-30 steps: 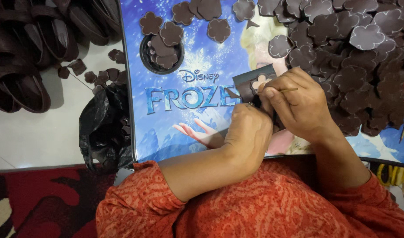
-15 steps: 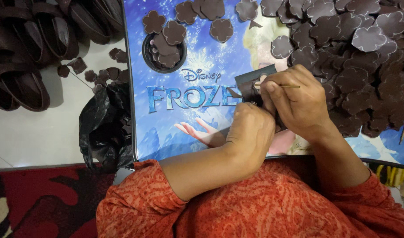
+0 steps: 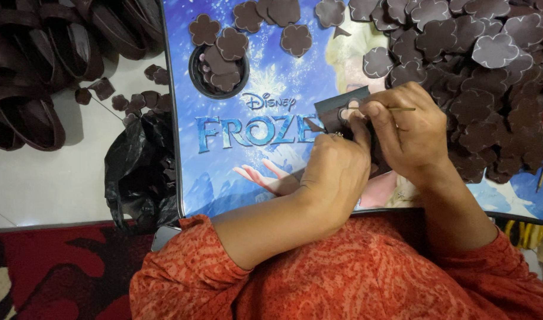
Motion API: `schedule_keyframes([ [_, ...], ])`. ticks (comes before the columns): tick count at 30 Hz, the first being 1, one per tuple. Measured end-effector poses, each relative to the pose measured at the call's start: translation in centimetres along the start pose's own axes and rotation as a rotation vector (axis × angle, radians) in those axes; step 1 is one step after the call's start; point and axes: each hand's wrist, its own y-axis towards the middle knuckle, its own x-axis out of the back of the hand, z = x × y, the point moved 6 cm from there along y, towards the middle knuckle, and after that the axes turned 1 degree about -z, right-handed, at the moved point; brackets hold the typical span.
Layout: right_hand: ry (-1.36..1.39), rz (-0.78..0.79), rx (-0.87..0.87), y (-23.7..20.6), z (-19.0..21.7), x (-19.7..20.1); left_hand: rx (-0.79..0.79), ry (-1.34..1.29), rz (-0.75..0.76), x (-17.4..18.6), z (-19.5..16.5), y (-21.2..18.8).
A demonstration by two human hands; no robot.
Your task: The person trims the edges of small flower-shaped craft pieces using a thin pointed tool. They hold each piece against a dark rectangular backing and carefully scrape or scrape away excess material along the perimeter, then place the finished piece aside and pick up the next one.
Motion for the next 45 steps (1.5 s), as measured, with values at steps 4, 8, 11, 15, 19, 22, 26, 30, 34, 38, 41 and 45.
schedule_keyframes([
  [4,0.004,0.012,0.02,0.0,0.1,-0.1,0.001,-0.02,0.001,0.1,0.1,0.1],
  [8,-0.007,0.018,0.019,0.1,0.1,-0.2,-0.003,-0.022,0.024,0.1,0.2,0.1],
  [11,-0.012,0.025,0.017,0.1,0.1,-0.2,0.004,-0.05,0.009,0.1,0.3,0.2],
  [15,-0.027,0.017,0.04,0.0,0.2,-0.3,-0.009,-0.037,0.01,0.2,0.3,0.1],
  [19,-0.033,0.003,0.027,-0.1,-0.1,-0.3,-0.016,-0.041,0.008,0.5,0.5,0.1],
  [22,-0.061,-0.021,0.0,-0.1,-0.4,-0.2,-0.004,-0.02,-0.025,0.8,0.7,0.1],
  [26,-0.078,-0.04,-0.025,-0.2,-0.6,0.2,0.016,0.009,-0.06,1.1,1.0,0.0],
  [30,-0.053,-0.014,-0.041,-0.3,-0.8,0.0,0.024,-0.004,-0.057,1.2,1.2,0.0],
  [34,-0.058,-0.019,-0.019,-0.3,-0.9,0.1,0.03,-0.006,-0.061,1.3,1.2,0.1],
  [38,-0.068,-0.032,-0.016,-0.5,-1.1,0.3,0.007,-0.002,-0.039,1.2,1.1,0.2],
  [41,-0.067,-0.035,-0.035,-0.7,-1.3,0.4,0.001,-0.033,-0.024,1.0,1.0,0.3],
  [45,-0.062,-0.031,-0.024,-0.6,-1.2,0.5,0.026,-0.05,-0.031,0.8,0.9,0.5],
])
